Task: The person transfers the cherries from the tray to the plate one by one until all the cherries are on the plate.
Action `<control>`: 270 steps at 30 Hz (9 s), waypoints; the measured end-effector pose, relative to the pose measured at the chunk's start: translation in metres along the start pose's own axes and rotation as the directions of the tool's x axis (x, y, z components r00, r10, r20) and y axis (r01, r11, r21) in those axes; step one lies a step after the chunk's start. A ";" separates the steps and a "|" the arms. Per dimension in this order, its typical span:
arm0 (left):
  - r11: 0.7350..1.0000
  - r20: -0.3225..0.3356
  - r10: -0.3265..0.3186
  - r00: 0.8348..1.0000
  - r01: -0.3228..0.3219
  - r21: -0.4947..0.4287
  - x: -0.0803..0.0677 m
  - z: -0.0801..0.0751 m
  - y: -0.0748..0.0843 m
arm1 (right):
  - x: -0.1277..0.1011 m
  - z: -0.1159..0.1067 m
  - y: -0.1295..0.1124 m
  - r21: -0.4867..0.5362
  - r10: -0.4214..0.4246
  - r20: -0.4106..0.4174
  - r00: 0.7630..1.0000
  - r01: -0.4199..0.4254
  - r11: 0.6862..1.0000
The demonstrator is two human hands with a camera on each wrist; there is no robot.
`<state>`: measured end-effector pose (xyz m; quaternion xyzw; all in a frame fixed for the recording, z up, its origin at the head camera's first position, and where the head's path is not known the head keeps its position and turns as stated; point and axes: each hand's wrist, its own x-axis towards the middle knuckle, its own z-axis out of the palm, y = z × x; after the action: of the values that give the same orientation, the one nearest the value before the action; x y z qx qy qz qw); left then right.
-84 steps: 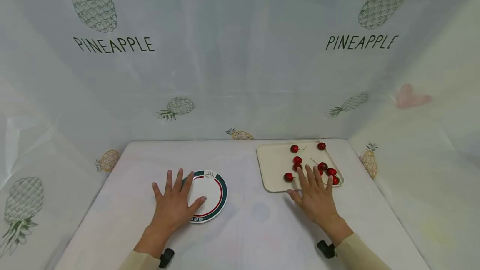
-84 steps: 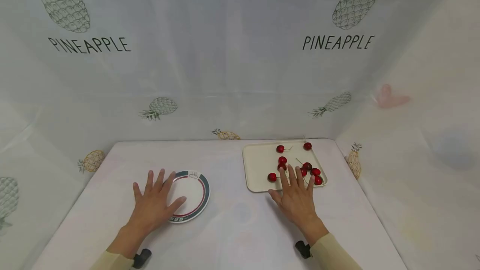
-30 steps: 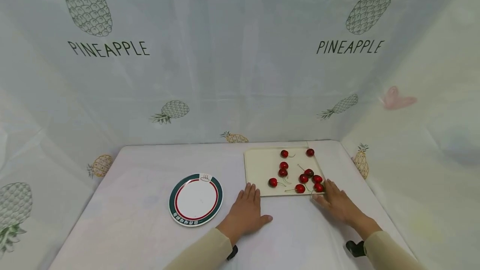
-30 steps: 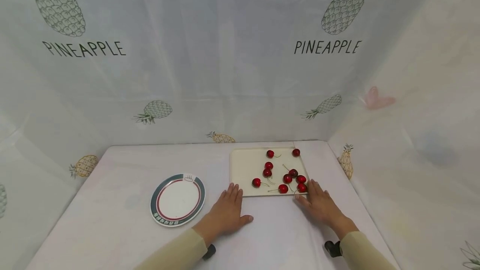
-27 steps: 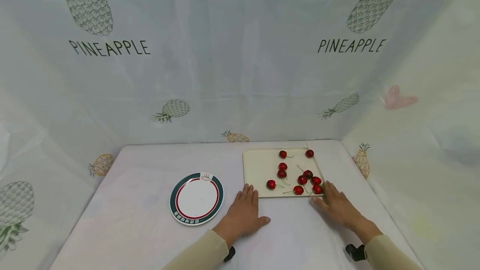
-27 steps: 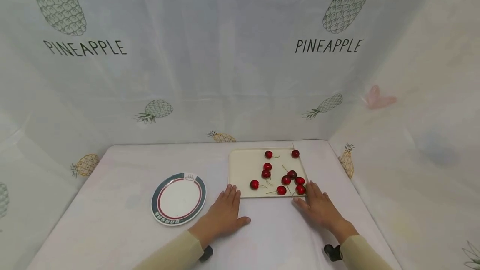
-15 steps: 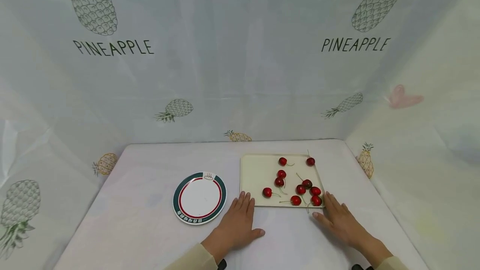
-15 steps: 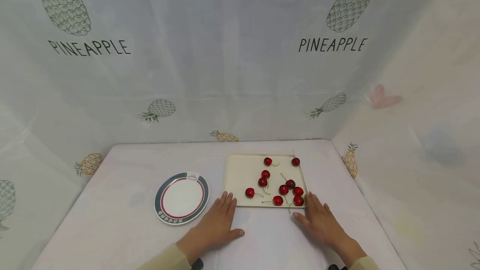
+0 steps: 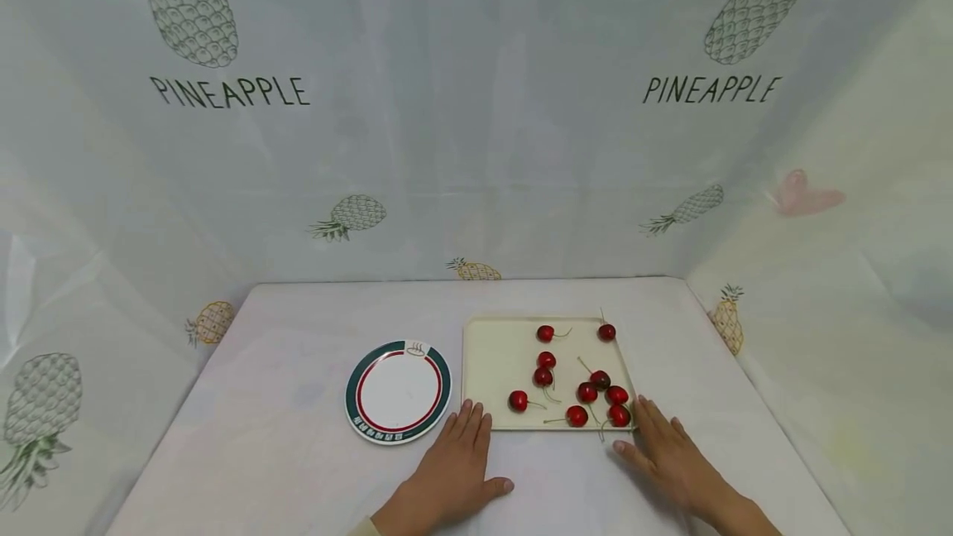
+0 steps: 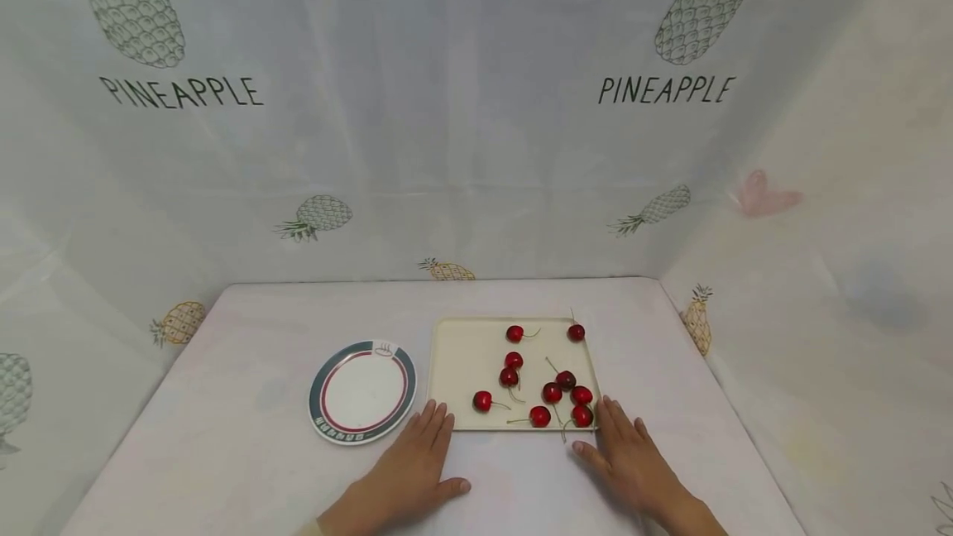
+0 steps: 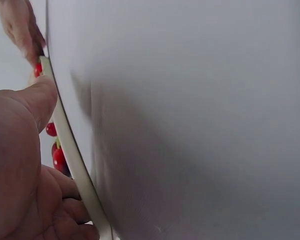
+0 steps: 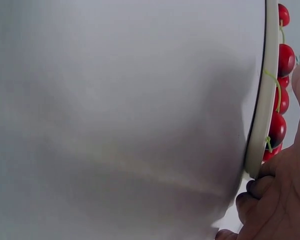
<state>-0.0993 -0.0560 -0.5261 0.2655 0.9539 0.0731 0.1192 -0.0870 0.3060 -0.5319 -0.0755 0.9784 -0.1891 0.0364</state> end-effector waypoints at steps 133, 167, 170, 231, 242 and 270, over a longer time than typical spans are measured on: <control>0.122 0.192 -0.503 0.843 0.290 -0.949 -0.040 -0.041 -0.220 | 0.069 -0.004 -0.052 -0.330 -0.444 -0.397 0.803 0.327 0.886; 0.091 0.198 -0.523 0.829 0.285 -0.954 -0.043 -0.044 -0.215 | 0.084 0.046 -0.102 -0.445 -0.686 -0.314 0.656 0.537 0.717; 0.092 0.197 -0.525 0.828 0.286 -0.954 -0.042 -0.044 -0.216 | 0.085 0.045 -0.105 -0.440 -0.667 -0.283 0.689 0.524 0.729; 0.076 0.212 -0.558 0.803 0.304 -0.950 -0.041 -0.039 -0.216 | 0.179 0.083 -0.287 -0.555 -0.722 0.048 0.691 0.619 0.555; 0.074 0.209 -0.545 0.812 0.295 -0.953 -0.041 -0.037 -0.217 | 0.181 0.098 -0.297 -0.556 -0.718 0.073 0.692 0.626 0.547; 0.078 0.214 -0.546 0.810 0.303 -0.950 -0.041 -0.039 -0.217 | 0.188 0.099 -0.301 -0.606 -0.712 0.160 0.684 0.637 0.476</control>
<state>-0.1814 -0.2645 -0.5244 -0.1657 0.7383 0.6296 0.1766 -0.2220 -0.0366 -0.5187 -0.4508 0.8730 0.1395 -0.1233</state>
